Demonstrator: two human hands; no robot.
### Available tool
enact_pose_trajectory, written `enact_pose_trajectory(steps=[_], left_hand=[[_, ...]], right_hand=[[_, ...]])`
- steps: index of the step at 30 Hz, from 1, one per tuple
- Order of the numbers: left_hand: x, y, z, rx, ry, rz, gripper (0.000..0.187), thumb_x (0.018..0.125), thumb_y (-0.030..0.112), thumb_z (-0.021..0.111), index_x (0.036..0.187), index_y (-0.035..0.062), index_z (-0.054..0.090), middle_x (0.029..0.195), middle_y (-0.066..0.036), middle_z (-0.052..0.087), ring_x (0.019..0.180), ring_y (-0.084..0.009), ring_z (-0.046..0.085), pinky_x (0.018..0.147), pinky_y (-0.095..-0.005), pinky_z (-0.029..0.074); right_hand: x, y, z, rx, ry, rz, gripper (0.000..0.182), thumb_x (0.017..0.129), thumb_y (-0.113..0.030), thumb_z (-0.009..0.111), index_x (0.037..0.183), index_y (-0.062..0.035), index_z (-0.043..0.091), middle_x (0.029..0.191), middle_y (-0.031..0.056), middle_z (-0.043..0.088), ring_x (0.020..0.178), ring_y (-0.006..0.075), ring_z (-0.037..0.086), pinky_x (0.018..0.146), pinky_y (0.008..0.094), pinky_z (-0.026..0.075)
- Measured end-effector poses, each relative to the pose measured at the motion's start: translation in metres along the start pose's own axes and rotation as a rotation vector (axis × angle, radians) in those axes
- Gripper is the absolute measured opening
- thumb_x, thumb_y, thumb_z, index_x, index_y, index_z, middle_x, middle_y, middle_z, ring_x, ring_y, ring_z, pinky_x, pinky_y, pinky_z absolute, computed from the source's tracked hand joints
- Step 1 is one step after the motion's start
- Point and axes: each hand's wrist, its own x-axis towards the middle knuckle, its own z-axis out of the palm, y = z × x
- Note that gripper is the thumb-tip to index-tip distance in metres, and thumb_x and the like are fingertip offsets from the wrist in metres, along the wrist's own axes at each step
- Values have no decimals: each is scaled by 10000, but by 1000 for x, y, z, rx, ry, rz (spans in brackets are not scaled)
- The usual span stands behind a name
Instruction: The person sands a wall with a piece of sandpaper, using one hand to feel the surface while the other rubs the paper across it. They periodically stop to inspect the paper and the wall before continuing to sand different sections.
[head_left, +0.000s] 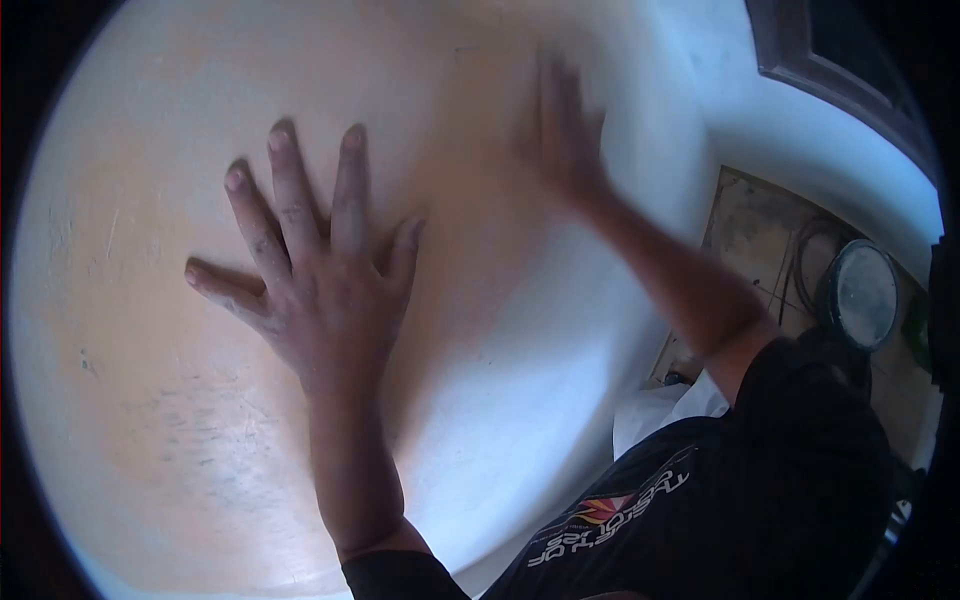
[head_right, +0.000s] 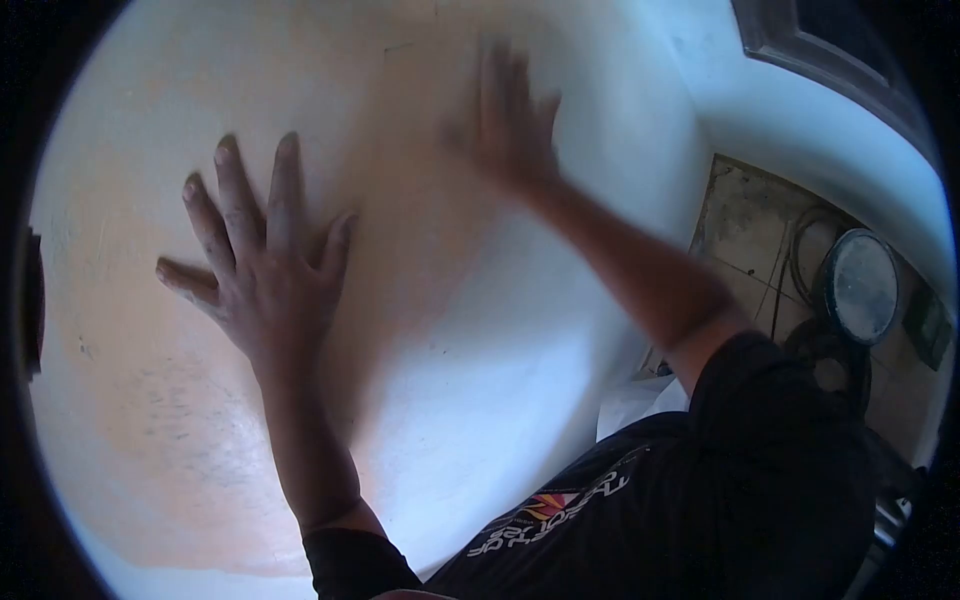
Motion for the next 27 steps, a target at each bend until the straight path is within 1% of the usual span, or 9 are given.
enact_pose_trajectory(steps=[3, 6, 10, 14, 18, 19, 23, 25, 27], left_hand=[[8, 5, -3, -64, 30, -12, 736, 767, 676, 544, 1415, 407, 322, 1533, -18, 220, 1392, -331, 234, 959, -776, 149], [6, 11, -1, -62, -10, 20, 710, 779, 664, 539, 1408, 405, 338, 1532, -21, 225, 1391, -333, 237, 965, -774, 131], [5, 12, 3, -67, 9, 28, 688, 782, 656, 541, 1398, 417, 350, 1531, -14, 230, 1392, -326, 238, 975, -766, 126], [4, 16, 4, -68, 31, 17, 664, 793, 668, 515, 1391, 427, 355, 1526, 0, 245, 1386, -316, 256, 984, -758, 135], [4, 18, 1, -46, -14, 28, 658, 801, 671, 502, 1392, 428, 349, 1526, 6, 243, 1387, -307, 256, 993, -753, 127], [4, 17, 2, -54, -3, 29, 663, 797, 668, 512, 1393, 428, 347, 1526, 7, 243, 1389, -302, 251, 995, -754, 122], [5, 23, 4, -95, -9, 30, 691, 781, 670, 536, 1395, 425, 339, 1523, 17, 248, 1392, -286, 246, 992, -759, 118], [4, 27, 5, -89, -16, 43, 697, 777, 673, 538, 1396, 424, 337, 1521, 20, 252, 1391, -283, 251, 989, -761, 120], [2, 29, 5, -84, -23, 51, 703, 774, 676, 539, 1397, 423, 335, 1520, 23, 255, 1389, -280, 256, 986, -763, 123]], right_hand=[[-142, -16, -5, 56, -293, -116, 1084, 776, -690, 517, 1471, -16, 30, 1543, 202, -3, 1420, 395, 12, 976, 758, 34], [-130, 1, 0, -88, -263, -193, 1109, 764, -711, 510, 1471, -13, 16, 1543, 205, -13, 1422, 390, 2, 973, 759, 27], [10, 54, 0, 90, 112, 261, 974, 848, -673, 423, 1482, -54, 18, 1557, 143, 18, 1434, 324, 20, 1019, 716, 28], [-10, 86, -7, 161, 31, 589, 863, 903, -619, 367, 1490, -99, 4, 1565, 91, 20, 1436, 301, 21, 1037, 696, 61], [-167, 16, -2, -68, -417, 201, 1140, 787, -562, 609, 1450, -24, -146, 1531, 210, -128, 1408, 411, -104, 981, 749, 57], [-172, 2, -7, 66, -370, 124, 1169, 765, -579, 624, 1449, -15, -137, 1527, 219, -133, 1403, 430, -99, 979, 752, 65], [-67, 59, 4, -7, -102, 310, 1002, 860, -580, 509, 1469, -37, -72, 1547, 169, -86, 1425, 361, -58, 1014, 715, 65], [-19, 101, -9, 211, -17, 572, 929, 891, -569, 455, 1476, -52, -50, 1555, 141, -71, 1432, 328, -49, 1014, 713, 92], [-37, 97, 2, 210, -26, 554, 954, 880, -568, 474, 1473, -45, -60, 1552, 151, -80, 1430, 339, -51, 1016, 711, 94]])
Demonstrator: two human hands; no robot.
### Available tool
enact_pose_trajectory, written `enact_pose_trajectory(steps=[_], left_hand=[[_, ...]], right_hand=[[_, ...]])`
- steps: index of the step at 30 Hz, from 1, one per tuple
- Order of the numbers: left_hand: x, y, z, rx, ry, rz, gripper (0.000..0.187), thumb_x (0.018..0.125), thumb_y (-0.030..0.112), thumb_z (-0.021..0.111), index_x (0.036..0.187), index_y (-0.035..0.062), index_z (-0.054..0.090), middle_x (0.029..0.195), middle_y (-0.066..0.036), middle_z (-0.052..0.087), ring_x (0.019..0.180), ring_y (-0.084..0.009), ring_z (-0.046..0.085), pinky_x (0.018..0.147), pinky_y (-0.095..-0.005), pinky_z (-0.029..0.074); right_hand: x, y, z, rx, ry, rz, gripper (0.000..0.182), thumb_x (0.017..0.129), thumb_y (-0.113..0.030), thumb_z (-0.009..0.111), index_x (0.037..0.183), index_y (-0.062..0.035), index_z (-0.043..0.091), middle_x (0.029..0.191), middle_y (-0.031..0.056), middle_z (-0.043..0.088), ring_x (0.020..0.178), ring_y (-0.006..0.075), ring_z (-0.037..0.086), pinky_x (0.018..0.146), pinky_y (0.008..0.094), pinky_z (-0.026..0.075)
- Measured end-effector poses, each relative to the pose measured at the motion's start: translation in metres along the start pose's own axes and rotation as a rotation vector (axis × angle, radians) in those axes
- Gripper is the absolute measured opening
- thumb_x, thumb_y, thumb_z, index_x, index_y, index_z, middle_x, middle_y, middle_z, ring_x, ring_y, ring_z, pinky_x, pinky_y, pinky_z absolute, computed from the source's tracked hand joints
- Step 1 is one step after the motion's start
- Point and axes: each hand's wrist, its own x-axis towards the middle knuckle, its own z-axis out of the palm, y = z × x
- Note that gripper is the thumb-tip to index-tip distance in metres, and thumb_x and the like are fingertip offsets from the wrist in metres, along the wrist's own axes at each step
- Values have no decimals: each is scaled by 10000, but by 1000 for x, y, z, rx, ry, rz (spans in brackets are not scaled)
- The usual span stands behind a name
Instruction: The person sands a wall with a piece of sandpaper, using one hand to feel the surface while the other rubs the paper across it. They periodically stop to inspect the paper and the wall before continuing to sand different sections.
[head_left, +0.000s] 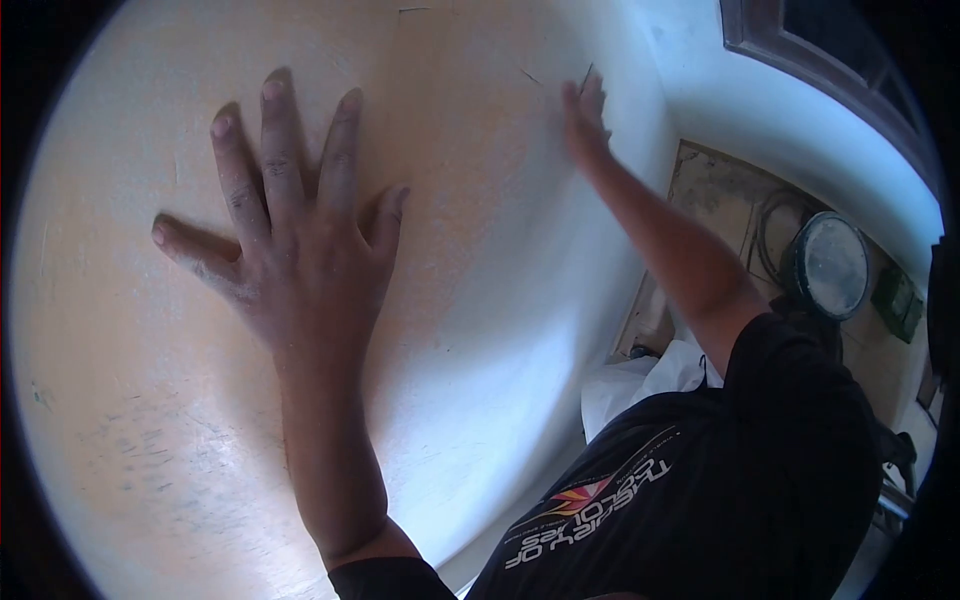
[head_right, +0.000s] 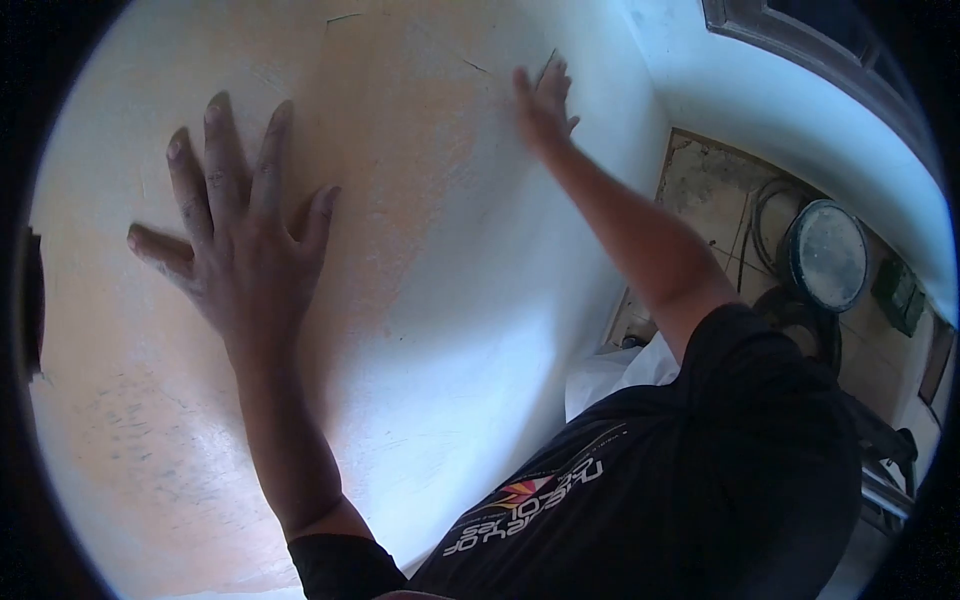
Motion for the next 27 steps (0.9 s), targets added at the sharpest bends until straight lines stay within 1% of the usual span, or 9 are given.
enact_pose_trajectory(steps=[3, 4, 6, 10, 13, 15, 18, 20, 27], left_hand=[[2, 0, 1, -30, 22, 13, 695, 777, 676, 536, 1395, 431, 333, 1520, 26, 253, 1390, -273, 255, 984, -766, 120], [2, 0, 1, -32, 16, 12, 690, 777, 674, 539, 1392, 436, 337, 1520, 27, 254, 1391, -272, 254, 985, -766, 120], [5, 0, 0, -31, 25, 22, 685, 776, 671, 543, 1388, 441, 341, 1519, 28, 255, 1392, -270, 253, 986, -766, 119], [3, 1, 1, -39, 19, 28, 671, 781, 663, 542, 1385, 446, 344, 1519, 29, 256, 1390, -269, 257, 984, -768, 117], [3, 3, 0, -30, 23, 29, 667, 787, 658, 540, 1387, 442, 343, 1520, 28, 253, 1390, -270, 256, 986, -766, 113], [6, 4, 0, -13, 16, 29, 665, 790, 656, 538, 1388, 439, 343, 1522, 27, 250, 1391, -270, 254, 988, -765, 110], [4, 4, 0, -34, 24, 25, 665, 790, 642, 550, 1388, 432, 348, 1522, 24, 251, 1392, -268, 253, 990, -761, 113], [3, 3, 0, -40, 8, 33, 661, 791, 630, 559, 1386, 431, 354, 1520, 21, 256, 1391, -267, 255, 988, -759, 110], [2, 4, 1, -79, 18, 34, 663, 791, 631, 556, 1387, 418, 359, 1525, 24, 243, 1399, -262, 232, 994, -755, 74]], right_hand=[[-107, 1, 19, -264, -176, -224, 1044, 844, -575, 533, 1459, -25, -108, 1534, 202, -119, 1417, 392, -62, 1015, 715, 66], [-153, -21, 8, -354, -384, -257, 1116, 808, -567, 586, 1448, -19, -145, 1514, 241, -152, 1406, 426, -75, 1000, 733, 37], [-187, -26, 4, -257, -446, -349, 1118, 807, -576, 584, 1450, -32, -151, 1515, 235, -158, 1407, 426, -75, 975, 754, 17], [-49, -33, 2, -144, -82, -34, 942, 887, -632, 394, 1472, -47, -56, 1548, 176, -24, 1428, 356, -20, 1022, 707, 11], [13, -39, -23, 140, -18, 213, 897, 907, -619, 357, 1475, -49, -39, 1551, 169, 9, 1433, 325, -5, 1037, 692, 14], [-20, -39, -7, -77, -51, 121, 900, 906, -622, 356, 1476, -56, -49, 1554, 154, -13, 1433, 324, -16, 1038, 690, 13], [-159, -39, 8, -402, -384, -259, 1055, 846, -680, 418, 1447, 23, -90, 1525, 229, -114, 1413, 403, -71, 974, 751, 6], [-195, -47, 0, -324, -524, -370, 1104, 830, -665, 467, 1431, 47, -125, 1507, 256, -158, 1405, 425, -90, 942, 777, 2], [-17, -40, -9, -101, -23, 73, 944, 889, -644, 365, 1468, -26, -52, 1550, 169, -34, 1434, 323, 1, 1023, 712, 14]])
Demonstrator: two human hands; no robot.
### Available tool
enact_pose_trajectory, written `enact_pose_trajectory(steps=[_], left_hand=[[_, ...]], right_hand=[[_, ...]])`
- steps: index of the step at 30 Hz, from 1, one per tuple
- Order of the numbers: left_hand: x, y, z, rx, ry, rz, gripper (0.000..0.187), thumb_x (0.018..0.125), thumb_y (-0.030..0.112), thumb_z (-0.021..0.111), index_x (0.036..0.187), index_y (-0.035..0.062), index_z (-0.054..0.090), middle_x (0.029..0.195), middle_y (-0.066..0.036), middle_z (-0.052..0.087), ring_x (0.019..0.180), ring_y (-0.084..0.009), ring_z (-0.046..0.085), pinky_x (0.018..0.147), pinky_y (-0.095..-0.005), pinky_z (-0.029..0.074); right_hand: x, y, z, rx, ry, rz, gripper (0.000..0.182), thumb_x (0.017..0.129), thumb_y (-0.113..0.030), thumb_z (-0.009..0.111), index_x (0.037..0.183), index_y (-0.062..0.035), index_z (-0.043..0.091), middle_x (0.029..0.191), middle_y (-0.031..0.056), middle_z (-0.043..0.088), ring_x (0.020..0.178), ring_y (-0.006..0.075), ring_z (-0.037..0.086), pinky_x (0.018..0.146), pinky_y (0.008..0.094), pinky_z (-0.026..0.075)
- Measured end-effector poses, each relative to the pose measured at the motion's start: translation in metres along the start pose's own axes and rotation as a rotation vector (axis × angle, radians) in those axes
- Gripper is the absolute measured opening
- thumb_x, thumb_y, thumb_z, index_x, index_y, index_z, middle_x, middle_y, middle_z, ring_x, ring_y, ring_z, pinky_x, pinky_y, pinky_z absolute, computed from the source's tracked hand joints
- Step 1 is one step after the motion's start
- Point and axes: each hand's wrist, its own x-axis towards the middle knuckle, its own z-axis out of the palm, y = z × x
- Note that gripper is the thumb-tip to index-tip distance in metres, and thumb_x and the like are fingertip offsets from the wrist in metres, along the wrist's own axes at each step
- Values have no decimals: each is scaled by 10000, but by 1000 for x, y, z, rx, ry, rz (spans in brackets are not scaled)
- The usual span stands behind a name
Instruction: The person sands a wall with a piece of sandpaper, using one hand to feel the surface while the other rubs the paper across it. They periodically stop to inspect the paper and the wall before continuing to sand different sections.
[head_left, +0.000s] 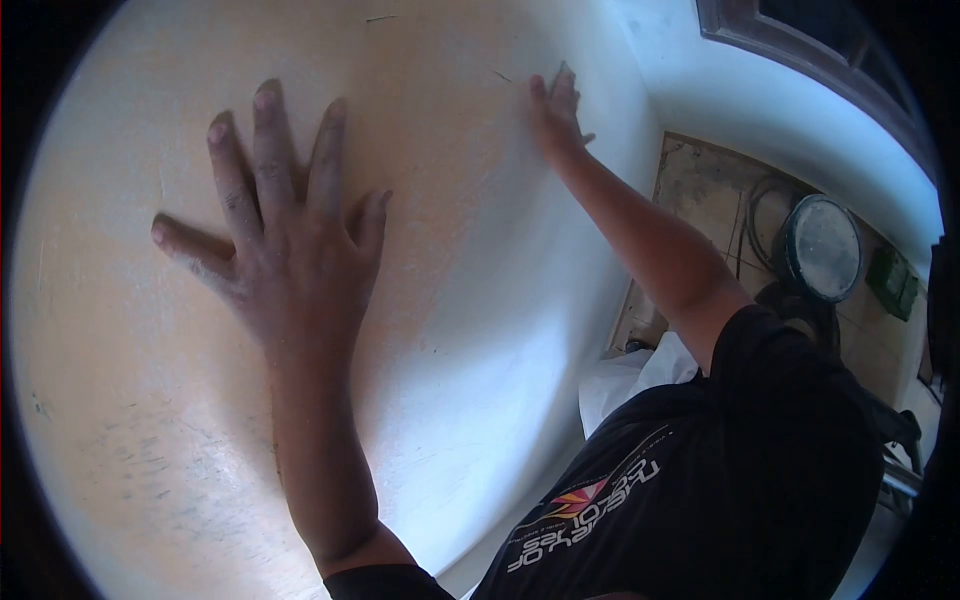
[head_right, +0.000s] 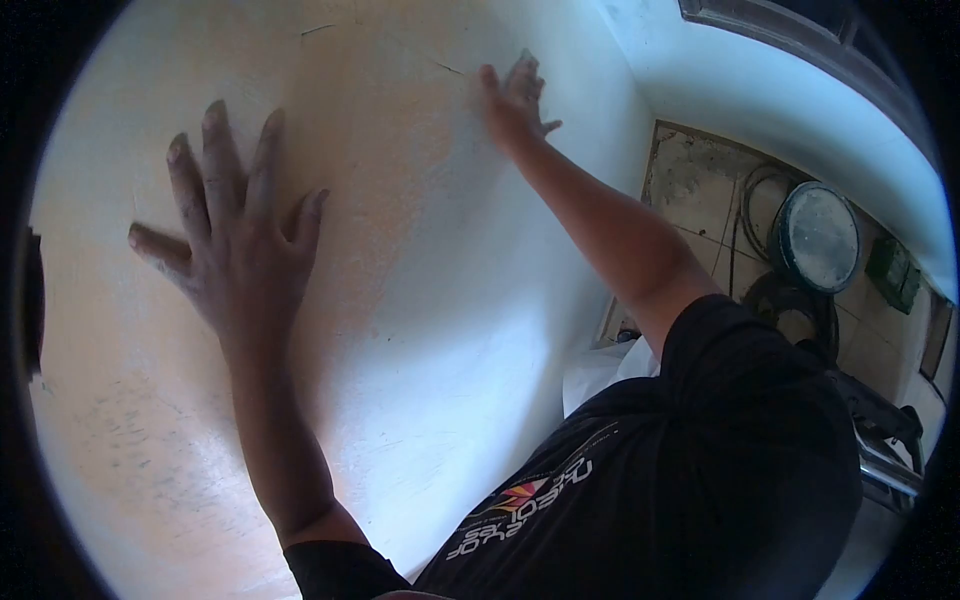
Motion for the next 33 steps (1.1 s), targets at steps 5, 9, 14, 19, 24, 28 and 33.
enact_pose_trajectory(steps=[5, 9, 14, 19, 24, 28, 33], left_hand=[[2, 1, 0, 6, -33, 31, 676, 785, 632, 563, 1389, 401, 366, 1519, 14, 261, 1403, -259, 222, 997, -744, 72], [3, 5, 0, 8, -21, 33, 667, 779, 630, 570, 1377, 398, 389, 1516, 10, 269, 1402, -254, 225, 998, -739, 83], [1, 5, 2, 17, -26, 40, 639, 775, 631, 571, 1353, 403, 423, 1511, 12, 283, 1394, -244, 245, 991, -727, 118], [1, 6, 1, -2, -37, 23, 645, 767, 642, 573, 1350, 408, 425, 1514, 19, 277, 1396, -246, 242, 996, -725, 106], [0, 7, 4, -5, -37, 27, 652, 762, 650, 573, 1350, 411, 424, 1517, 20, 271, 1401, -246, 232, 993, -728, 111], [-1, 6, 6, -1, -29, 19, 652, 760, 653, 573, 1347, 409, 429, 1514, 15, 278, 1400, -246, 233, 993, -732, 112], [3, 7, 0, -16, -59, 15, 652, 747, 656, 588, 1334, 411, 444, 1510, 14, 286, 1396, -235, 244, 998, -730, 103]], right_hand=[[-167, 28, 33, -294, -244, -608, 1109, 811, -679, 468, 1438, 57, -74, 1508, 277, -110, 1412, 406, -83, 935, 776, -61], [-150, 11, 19, -363, -271, -577, 1060, 830, -699, 423, 1454, 31, -28, 1526, 243, -61, 1418, 381, -77, 957, 759, -73], [49, 10, -19, 116, 63, 87, 907, 885, -636, 386, 1473, -33, 50, 1534, 185, 129, 1430, 338, 30, 1029, 709, 2], [-80, 28, 17, -285, -88, -328, 977, 865, -652, 419, 1472, -31, -26, 1549, 172, -43, 1429, 353, -14, 970, 762, -5], [-95, 13, 1, -347, -239, -423, 1002, 854, -659, 434, 1472, -40, -56, 1552, 148, -83, 1431, 341, -28, 970, 758, -23], [75, 17, -24, 28, 17, 70, 969, 858, -667, 409, 1480, -60, -21, 1563, 107, 21, 1436, 309, -4, 1027, 708, -7], [-2, 27, -2, -164, -7, -122, 982, 847, -664, 434, 1480, -55, -5, 1559, 130, 0, 1436, 312, -10, 1016, 721, -3]])
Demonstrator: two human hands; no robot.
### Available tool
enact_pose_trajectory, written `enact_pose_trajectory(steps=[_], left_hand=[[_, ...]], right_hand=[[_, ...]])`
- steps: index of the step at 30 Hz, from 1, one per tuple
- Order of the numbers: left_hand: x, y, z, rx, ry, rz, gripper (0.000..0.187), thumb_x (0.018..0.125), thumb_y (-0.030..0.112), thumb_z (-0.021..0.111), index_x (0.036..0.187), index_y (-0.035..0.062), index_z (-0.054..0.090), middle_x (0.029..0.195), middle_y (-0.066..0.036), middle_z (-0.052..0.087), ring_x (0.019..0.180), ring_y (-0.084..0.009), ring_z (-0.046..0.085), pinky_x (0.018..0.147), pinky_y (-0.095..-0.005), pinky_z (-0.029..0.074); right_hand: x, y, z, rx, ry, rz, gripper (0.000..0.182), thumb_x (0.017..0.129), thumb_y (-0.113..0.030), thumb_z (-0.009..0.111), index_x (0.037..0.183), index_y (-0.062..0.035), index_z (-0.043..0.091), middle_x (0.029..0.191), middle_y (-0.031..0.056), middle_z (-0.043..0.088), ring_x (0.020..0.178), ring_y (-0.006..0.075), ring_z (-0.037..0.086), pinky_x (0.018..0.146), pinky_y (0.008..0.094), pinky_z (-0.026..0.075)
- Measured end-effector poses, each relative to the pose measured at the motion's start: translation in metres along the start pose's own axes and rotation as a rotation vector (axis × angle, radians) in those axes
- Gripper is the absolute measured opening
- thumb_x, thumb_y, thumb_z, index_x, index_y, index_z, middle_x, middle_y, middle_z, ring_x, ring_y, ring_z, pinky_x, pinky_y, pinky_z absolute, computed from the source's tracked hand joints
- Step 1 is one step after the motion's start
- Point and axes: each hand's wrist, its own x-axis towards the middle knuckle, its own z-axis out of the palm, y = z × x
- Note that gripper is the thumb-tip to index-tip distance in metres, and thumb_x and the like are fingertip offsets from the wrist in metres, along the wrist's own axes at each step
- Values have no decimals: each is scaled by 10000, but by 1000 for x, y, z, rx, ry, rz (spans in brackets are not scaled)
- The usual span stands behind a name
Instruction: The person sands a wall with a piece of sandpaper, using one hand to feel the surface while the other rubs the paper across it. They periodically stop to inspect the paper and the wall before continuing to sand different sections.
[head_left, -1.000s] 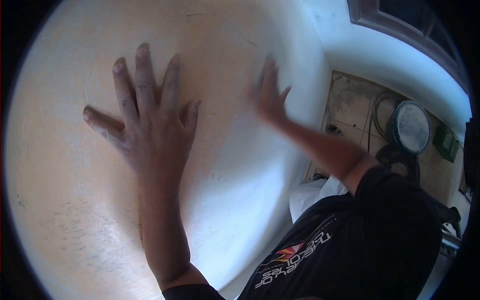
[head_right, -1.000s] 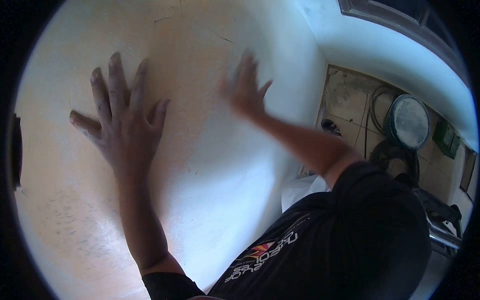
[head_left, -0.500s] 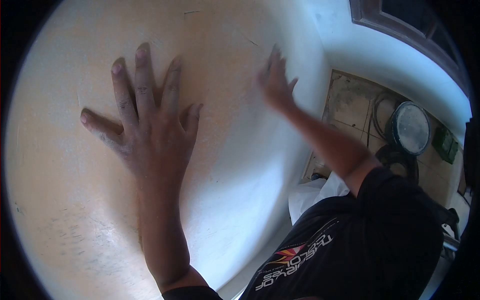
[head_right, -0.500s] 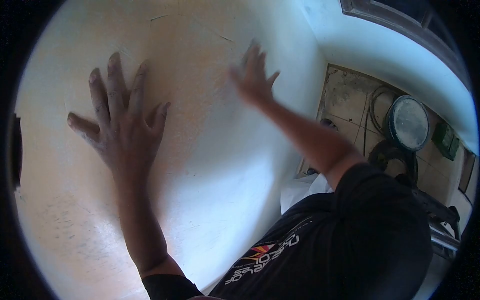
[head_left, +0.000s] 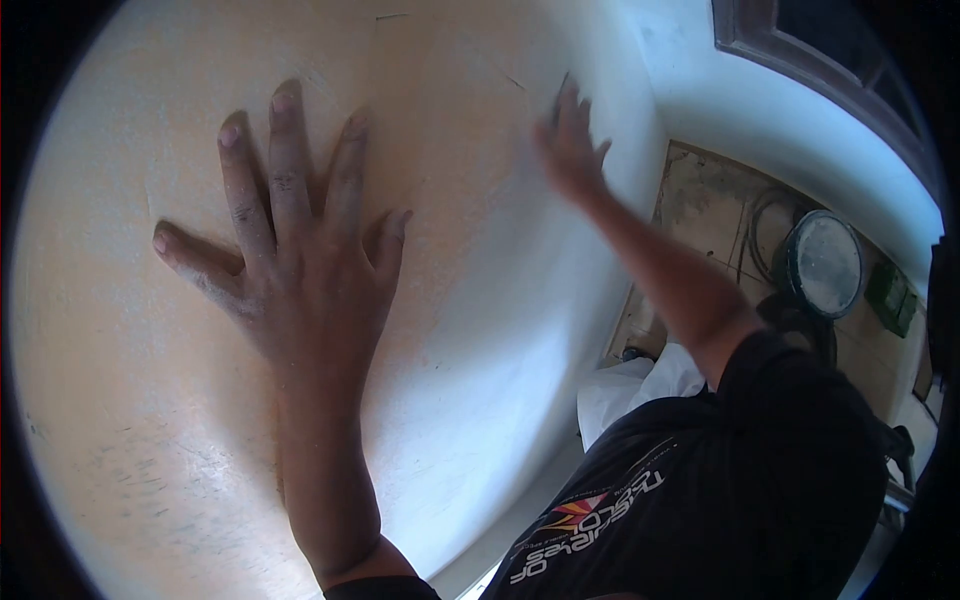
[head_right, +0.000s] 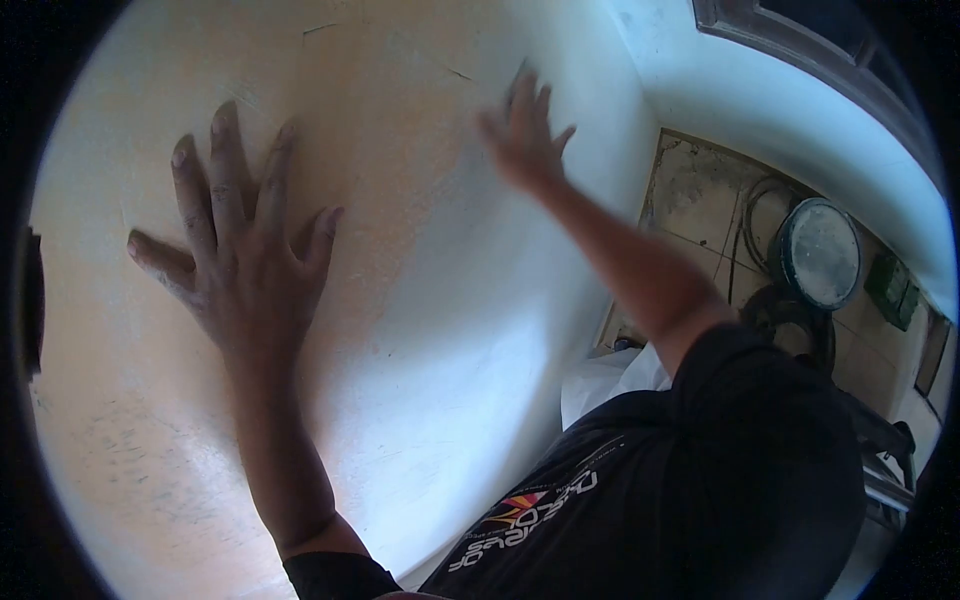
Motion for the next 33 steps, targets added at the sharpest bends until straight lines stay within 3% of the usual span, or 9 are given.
enact_pose_trajectory(steps=[2, 5, 9, 12, 18, 23, 27, 31, 33], left_hand=[[-1, 1, 4, 9, 22, -5, 651, 746, 649, 596, 1333, 411, 444, 1509, 17, 287, 1392, -231, 252, 998, -731, 104], [-2, 1, 4, -3, 35, -6, 648, 754, 641, 594, 1338, 410, 437, 1510, 19, 285, 1394, -232, 247, 1005, -725, 89], [-3, -2, 6, -4, 39, 2, 637, 758, 638, 592, 1334, 409, 443, 1510, 21, 283, 1397, -231, 239, 1015, -718, 76], [-2, -2, 5, -17, 59, 1, 634, 760, 640, 589, 1331, 404, 448, 1511, 23, 280, 1402, -227, 226, 1023, -711, 64], [-3, 1, 1, -67, 25, -5, 622, 764, 636, 589, 1322, 391, 465, 1517, 16, 267, 1408, -228, 209, 1029, -706, 47], [-2, -2, 3, -80, 23, -12, 612, 760, 621, 605, 1312, 386, 480, 1523, 18, 251, 1408, -231, 205, 1018, -727, 41], [-1, -2, 3, -66, 40, -10, 608, 759, 609, 614, 1309, 383, 486, 1525, 21, 244, 1408, -231, 207, 1009, -739, 53], [-2, -2, 0, -115, 15, -17, 598, 760, 597, 621, 1303, 380, 494, 1524, 25, 243, 1411, -228, 191, 1019, -729, 19], [-1, -3, -1, -91, 5, -18, 597, 760, 596, 622, 1302, 381, 494, 1523, 25, 244, 1412, -227, 186, 1021, -726, 8]], right_hand=[[-94, -6, 1, -190, -199, -239, 964, 857, -649, 431, 1481, -58, -8, 1558, 135, -6, 1433, 331, -13, 999, 740, 17], [-104, -9, -3, -172, -244, -239, 916, 884, -617, 412, 1483, -73, -15, 1559, 129, -16, 1429, 352, -9, 985, 755, 30], [49, 11, -25, 112, 0, 116, 843, 892, -683, 246, 1485, -105, 86, 1527, 151, 188, 1420, 373, 70, 997, 740, 31], [95, 36, -22, 163, 19, 164, 864, 878, -693, 296, 1484, -106, 109, 1526, 168, 179, 1421, 374, 59, 1014, 724, 18], [-144, -25, 1, -101, -347, -378, 1093, 793, -639, 556, 1475, -78, -88, 1550, 148, -96, 1419, 385, -59, 969, 763, 11], [37, -10, -14, 65, 38, -22, 940, 844, -696, 388, 1484, -88, 64, 1552, 143, 84, 1427, 364, 23, 996, 738, 17], [106, 5, -23, 263, 67, 87, 883, 870, -695, 314, 1470, -74, 126, 1528, 168, 176, 1420, 374, 71, 1014, 719, 11], [-71, -28, 3, -260, -88, -433, 1077, 796, -672, 519, 1477, -53, -39, 1548, 177, -57, 1426, 372, -20, 986, 748, 26], [-112, -43, -9, -266, -247, -497, 1111, 775, -708, 511, 1475, -41, -36, 1544, 183, -74, 1424, 370, -52, 967, 763, 0]])
